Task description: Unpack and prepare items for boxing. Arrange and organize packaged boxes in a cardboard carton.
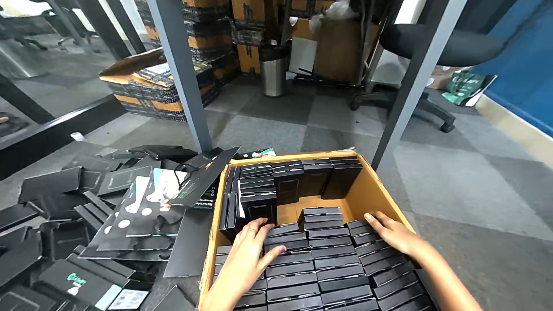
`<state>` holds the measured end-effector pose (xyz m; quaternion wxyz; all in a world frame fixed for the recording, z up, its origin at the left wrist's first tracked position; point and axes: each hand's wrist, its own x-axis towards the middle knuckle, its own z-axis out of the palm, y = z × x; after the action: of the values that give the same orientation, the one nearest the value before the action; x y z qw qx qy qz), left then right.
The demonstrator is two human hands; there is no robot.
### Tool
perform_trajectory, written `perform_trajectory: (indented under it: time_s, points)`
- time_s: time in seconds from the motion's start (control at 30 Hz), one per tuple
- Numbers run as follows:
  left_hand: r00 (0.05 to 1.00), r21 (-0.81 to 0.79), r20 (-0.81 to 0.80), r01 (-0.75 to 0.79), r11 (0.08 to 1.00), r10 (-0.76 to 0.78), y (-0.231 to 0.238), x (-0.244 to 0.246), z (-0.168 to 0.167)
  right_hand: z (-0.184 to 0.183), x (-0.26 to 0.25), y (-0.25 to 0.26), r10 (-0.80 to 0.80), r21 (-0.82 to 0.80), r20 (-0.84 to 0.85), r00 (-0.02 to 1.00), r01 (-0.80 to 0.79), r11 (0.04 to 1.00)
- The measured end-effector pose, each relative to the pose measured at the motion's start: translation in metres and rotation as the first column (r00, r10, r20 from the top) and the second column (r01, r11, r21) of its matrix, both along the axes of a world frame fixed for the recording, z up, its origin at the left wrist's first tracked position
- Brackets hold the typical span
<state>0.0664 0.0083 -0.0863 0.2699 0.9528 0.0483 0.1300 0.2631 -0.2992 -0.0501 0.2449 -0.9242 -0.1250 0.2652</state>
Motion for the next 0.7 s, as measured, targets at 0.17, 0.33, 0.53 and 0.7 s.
perform_trajectory:
  time_s: [0.17, 0.33, 0.53, 0.7]
  points:
    - [1.0, 0.014, 0.022, 0.001, 1.0, -0.001, 0.0, -0.001, -0.001, -0.008, 0.001, -0.006, -0.137, -0.04, -0.058, 0.989, 0.135, 0.99]
    - [1.0, -0.002, -0.003, 0.009, 1.0, -0.009, 0.0, -0.001, 0.0, -0.009, -0.009, -0.011, -0.283, 0.079, -0.177, 0.943, 0.3, 0.951]
    - [1.0, 0.0, -0.002, 0.014, 1.0, -0.014, 0.0, 0.0, 0.001, -0.019, -0.014, -0.024, -0.351, 0.125, -0.274, 0.896, 0.395, 0.91]
    - [1.0, -0.001, -0.009, 0.008, 1.0, -0.008, 0.0, -0.001, 0.003, -0.01, -0.023, -0.023, -0.375, 0.158, -0.364, 0.853, 0.453, 0.877]
